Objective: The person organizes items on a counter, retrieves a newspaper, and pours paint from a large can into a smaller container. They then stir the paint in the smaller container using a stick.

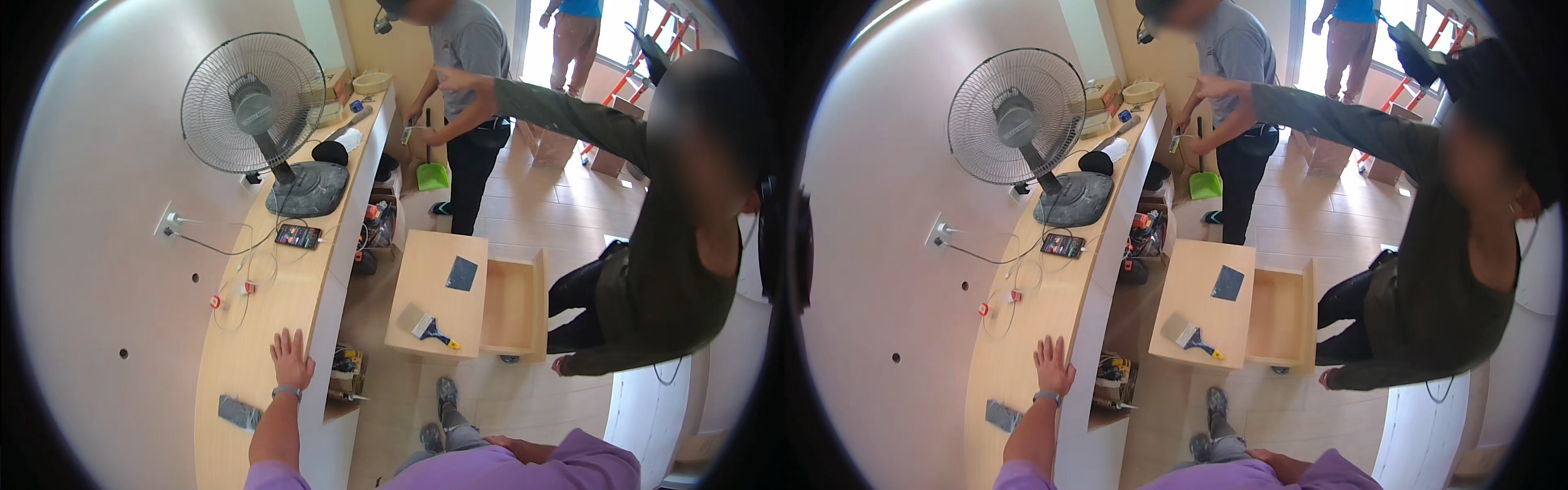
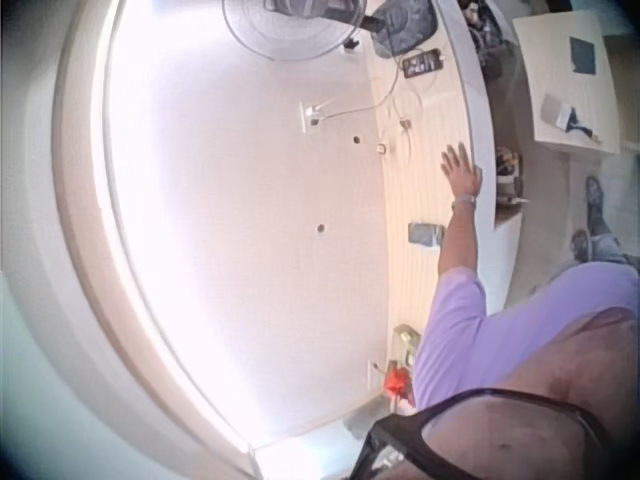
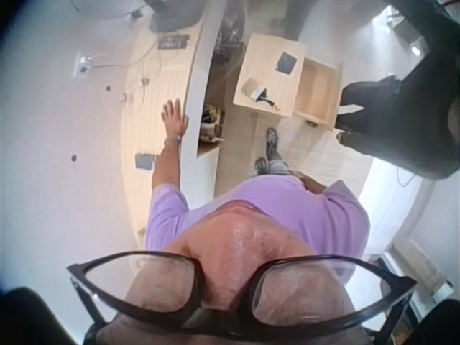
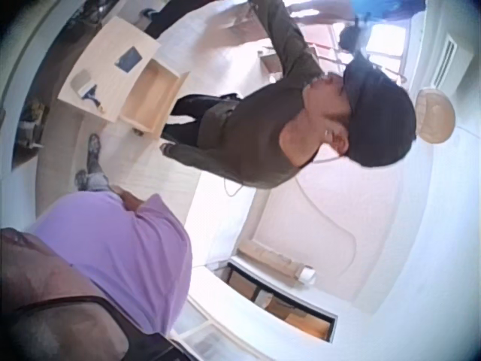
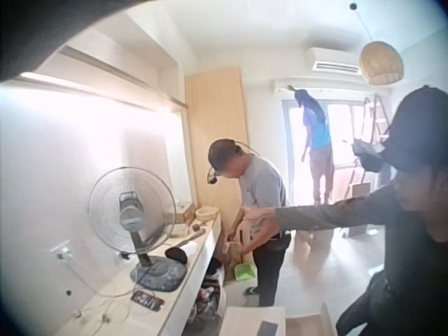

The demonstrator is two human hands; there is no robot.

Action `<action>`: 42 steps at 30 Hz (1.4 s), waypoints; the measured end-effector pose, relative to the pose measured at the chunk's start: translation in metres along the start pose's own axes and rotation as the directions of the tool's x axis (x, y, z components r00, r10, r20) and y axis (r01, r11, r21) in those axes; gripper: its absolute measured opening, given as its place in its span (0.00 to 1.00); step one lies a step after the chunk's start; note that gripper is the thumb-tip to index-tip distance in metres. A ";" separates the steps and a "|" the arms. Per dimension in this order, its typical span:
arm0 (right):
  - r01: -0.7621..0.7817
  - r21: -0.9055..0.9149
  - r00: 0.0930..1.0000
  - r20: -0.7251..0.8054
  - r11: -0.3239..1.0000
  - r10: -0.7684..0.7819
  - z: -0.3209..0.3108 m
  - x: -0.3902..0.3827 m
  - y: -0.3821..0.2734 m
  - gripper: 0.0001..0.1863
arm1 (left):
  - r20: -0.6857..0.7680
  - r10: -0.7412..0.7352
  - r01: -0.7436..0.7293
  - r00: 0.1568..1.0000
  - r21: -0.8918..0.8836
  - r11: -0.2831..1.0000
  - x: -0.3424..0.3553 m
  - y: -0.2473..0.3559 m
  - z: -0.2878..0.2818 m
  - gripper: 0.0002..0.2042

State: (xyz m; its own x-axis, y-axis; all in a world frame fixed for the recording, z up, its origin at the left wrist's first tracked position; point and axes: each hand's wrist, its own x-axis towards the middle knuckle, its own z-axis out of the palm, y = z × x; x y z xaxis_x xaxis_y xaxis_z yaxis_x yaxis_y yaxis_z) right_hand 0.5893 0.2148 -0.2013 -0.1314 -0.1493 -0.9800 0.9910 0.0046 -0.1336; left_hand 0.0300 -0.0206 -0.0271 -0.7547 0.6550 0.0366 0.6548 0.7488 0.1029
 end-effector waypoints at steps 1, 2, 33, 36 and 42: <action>0.056 0.024 0.998 -0.012 0.998 -0.055 0.008 -0.013 0.015 0.33 | -0.016 -0.005 0.005 1.000 0.004 1.000 -0.002 -0.003 0.003 0.42; 0.097 0.057 0.995 -0.032 0.994 -0.095 0.011 -0.028 0.032 0.33 | -0.028 -0.004 0.004 1.000 0.004 1.000 -0.001 -0.002 0.007 0.42; 0.386 0.330 0.703 -0.710 0.861 -0.043 -0.410 -0.100 0.576 0.31 | 0.519 0.838 0.062 0.170 -0.854 0.517 -0.183 0.939 0.002 0.28; 0.346 0.335 0.681 -0.732 0.876 0.011 -0.457 -0.154 0.585 0.30 | 0.310 0.938 0.259 0.153 -0.929 0.264 -0.155 0.999 -0.027 0.27; 0.158 0.382 0.828 -0.554 0.910 0.088 -0.523 -0.270 0.596 0.28 | 0.463 0.687 0.478 0.559 -0.858 0.189 -0.085 1.051 -0.054 0.26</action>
State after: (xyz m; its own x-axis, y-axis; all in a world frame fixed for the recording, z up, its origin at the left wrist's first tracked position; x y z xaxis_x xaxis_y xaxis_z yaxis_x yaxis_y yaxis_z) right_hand 1.2024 0.7748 -0.0931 -0.0349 0.4243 -0.9048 0.8908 -0.3972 -0.2206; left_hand 0.7801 0.7053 0.1315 0.0463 0.9281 -0.3694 -0.2715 0.3676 0.8895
